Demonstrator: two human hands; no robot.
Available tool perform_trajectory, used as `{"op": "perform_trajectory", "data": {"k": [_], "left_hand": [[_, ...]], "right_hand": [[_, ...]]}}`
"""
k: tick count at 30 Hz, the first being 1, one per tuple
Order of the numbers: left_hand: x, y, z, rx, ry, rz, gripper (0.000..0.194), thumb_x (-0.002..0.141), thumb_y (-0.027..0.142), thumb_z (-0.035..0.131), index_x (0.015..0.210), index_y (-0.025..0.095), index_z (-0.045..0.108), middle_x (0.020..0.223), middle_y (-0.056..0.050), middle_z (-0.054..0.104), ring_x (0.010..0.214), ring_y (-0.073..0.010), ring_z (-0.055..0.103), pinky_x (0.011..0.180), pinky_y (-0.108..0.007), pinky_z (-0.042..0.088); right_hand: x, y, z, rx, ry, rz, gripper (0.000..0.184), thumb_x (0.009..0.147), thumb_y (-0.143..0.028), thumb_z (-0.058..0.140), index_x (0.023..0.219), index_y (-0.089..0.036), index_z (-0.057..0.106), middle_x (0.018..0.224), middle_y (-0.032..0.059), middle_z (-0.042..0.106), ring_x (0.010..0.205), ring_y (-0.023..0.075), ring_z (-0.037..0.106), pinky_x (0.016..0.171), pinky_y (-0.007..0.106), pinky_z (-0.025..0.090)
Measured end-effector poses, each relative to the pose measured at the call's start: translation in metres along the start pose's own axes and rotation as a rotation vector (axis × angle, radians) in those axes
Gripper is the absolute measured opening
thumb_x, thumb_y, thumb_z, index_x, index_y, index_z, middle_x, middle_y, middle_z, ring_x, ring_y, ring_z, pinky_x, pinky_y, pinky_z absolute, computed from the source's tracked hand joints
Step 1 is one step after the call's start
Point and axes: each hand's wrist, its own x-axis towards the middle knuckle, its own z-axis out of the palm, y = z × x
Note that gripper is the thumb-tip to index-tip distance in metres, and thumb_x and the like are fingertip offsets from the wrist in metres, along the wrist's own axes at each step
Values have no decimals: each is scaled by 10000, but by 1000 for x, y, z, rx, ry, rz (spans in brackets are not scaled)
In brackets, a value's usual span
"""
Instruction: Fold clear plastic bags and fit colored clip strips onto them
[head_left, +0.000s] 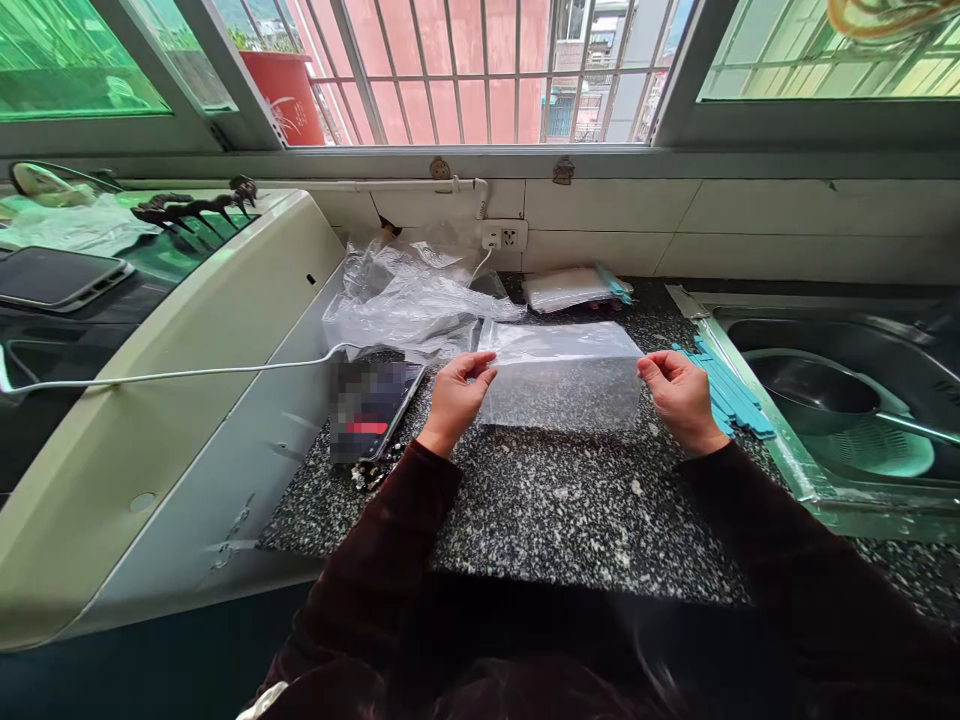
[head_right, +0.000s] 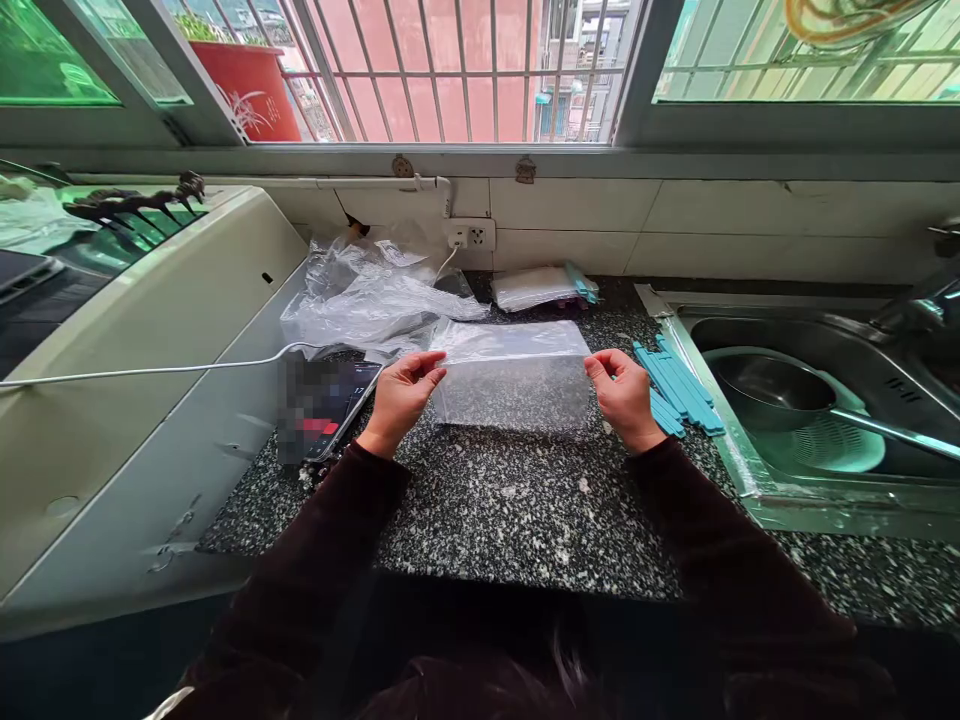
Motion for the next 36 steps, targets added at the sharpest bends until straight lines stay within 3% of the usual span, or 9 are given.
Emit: {"op": "perform_trajectory", "data": {"k": [3,6,9,11,19,24,30,36], "left_hand": [[0,2,-1,68,17,58,87,720,197,638,776,162,695,732,-21,619,667,-121,547,654,-257,453],[0,4,-2,158,60,140,59,737,209,639,739,184,692,727,-16,595,693,-130,540,645,-254,445],[0,5,-4,187,112,202,41,736,202,648,719,185,680,827,-38,619,830,-160,562,731,-278,446],[0,5,-4,177,112,204,48,746,210,643,717,181,668,822,-39,637,854,-168,570,792,-300,440],[-1,8,1,-75,80,-26,82,743,238,614,769,162,628,665,-3,613,637,-120,566,648,-251,449],[0,10,1,-76,89,-54,59,732,197,586,768,161,616,653,3,599,613,-111,543,603,-229,437],[2,9,0,-32,26,-83,38,735,188,568,749,167,596,631,12,577,600,-109,530,587,-223,421],[4,12,-3,-45,-36,-125,31,721,176,568,717,164,597,589,24,541,563,-99,482,536,-209,376]], "right_hand": [[-1,2,-1,-62,25,-62,356,775,-552,567,723,-200,570,664,12,584,627,144,525,656,320,460],[-1,1,-1,-127,83,-211,300,806,-492,554,723,-204,567,747,38,608,740,178,569,748,371,474],[-3,-3,-1,-159,141,-374,244,818,-422,565,702,-208,562,907,71,631,926,214,583,870,426,452],[-4,-6,-1,-134,153,-408,210,823,-384,574,705,-210,561,950,72,643,969,216,585,900,438,443],[-7,-2,1,-25,114,-269,250,809,-444,578,734,-205,578,766,28,634,765,171,602,766,362,494],[-10,-6,4,10,28,-120,296,749,-494,624,763,-209,548,723,5,594,679,146,573,683,314,492],[-10,-9,3,55,-163,-27,487,720,-586,610,1001,-199,516,664,-24,546,595,127,530,556,259,420],[-6,-7,0,117,-189,50,556,677,-622,632,1023,-209,494,621,-41,541,535,115,495,505,244,388]]}}
